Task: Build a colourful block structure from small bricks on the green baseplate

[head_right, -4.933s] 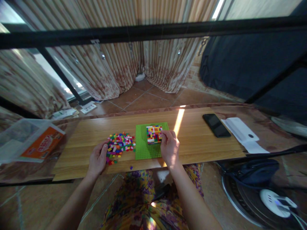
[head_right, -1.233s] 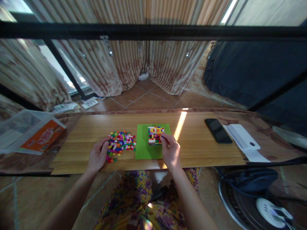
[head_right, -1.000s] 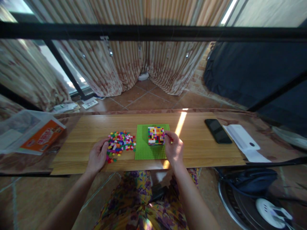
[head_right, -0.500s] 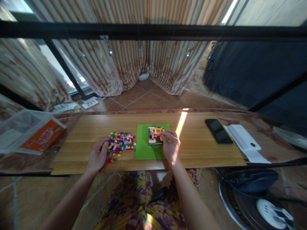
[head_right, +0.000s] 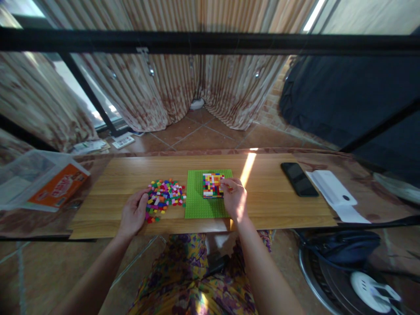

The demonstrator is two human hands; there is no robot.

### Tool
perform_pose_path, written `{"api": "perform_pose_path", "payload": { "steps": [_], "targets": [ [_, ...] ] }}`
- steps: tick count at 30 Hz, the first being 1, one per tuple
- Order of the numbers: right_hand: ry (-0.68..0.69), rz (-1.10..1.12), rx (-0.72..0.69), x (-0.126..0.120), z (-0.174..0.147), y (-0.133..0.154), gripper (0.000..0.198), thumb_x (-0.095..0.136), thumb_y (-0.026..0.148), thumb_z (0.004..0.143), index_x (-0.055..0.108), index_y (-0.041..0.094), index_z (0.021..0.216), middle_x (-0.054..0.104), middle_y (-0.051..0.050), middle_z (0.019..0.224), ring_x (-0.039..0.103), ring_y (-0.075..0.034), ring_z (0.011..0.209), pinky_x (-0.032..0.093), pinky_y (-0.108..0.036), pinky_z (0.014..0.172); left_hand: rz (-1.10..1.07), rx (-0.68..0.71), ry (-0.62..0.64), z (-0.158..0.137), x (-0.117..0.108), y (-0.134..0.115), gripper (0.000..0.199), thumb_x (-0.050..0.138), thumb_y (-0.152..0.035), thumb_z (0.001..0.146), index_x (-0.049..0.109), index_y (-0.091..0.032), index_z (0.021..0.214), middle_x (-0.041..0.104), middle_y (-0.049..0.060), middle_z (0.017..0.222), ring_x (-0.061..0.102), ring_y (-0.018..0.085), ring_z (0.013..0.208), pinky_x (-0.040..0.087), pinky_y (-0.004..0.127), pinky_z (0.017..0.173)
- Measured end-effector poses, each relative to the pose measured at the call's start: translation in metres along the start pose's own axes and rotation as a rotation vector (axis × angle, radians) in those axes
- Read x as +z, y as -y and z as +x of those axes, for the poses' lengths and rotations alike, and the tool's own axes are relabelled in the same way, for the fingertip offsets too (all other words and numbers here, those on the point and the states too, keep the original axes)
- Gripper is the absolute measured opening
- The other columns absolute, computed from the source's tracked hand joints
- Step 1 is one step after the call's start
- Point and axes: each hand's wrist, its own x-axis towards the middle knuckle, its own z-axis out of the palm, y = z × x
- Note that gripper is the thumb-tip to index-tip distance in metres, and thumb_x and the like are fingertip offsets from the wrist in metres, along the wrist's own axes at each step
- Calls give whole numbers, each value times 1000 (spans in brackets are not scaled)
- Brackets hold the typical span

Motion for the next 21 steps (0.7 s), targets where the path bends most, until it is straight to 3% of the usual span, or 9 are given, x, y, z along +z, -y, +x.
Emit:
{"api": "perform_pose_path", "payload": {
  "steps": [9, 21],
  "targets": [
    [-43, 151, 95, 5, 0, -14, 23, 71, 38, 71, 75, 18, 81, 72, -8, 89, 66, -20, 83, 55, -38, 78, -1, 10, -7, 0, 1, 2, 43, 38, -44, 92, 65, -16, 111, 67, 11, 118, 60, 25, 112, 44, 42, 102],
    [-30, 186, 131, 4, 0, -16, 25, 72, 38, 70, 75, 17, 83, 73, -9, 89, 67, -21, 82, 55, -39, 77, -12, 13, 4, 0, 1, 2, 43, 38, -45, 92, 65, -18, 112, 67, 10, 120, 60, 24, 112, 44, 42, 102]
  ]
}}
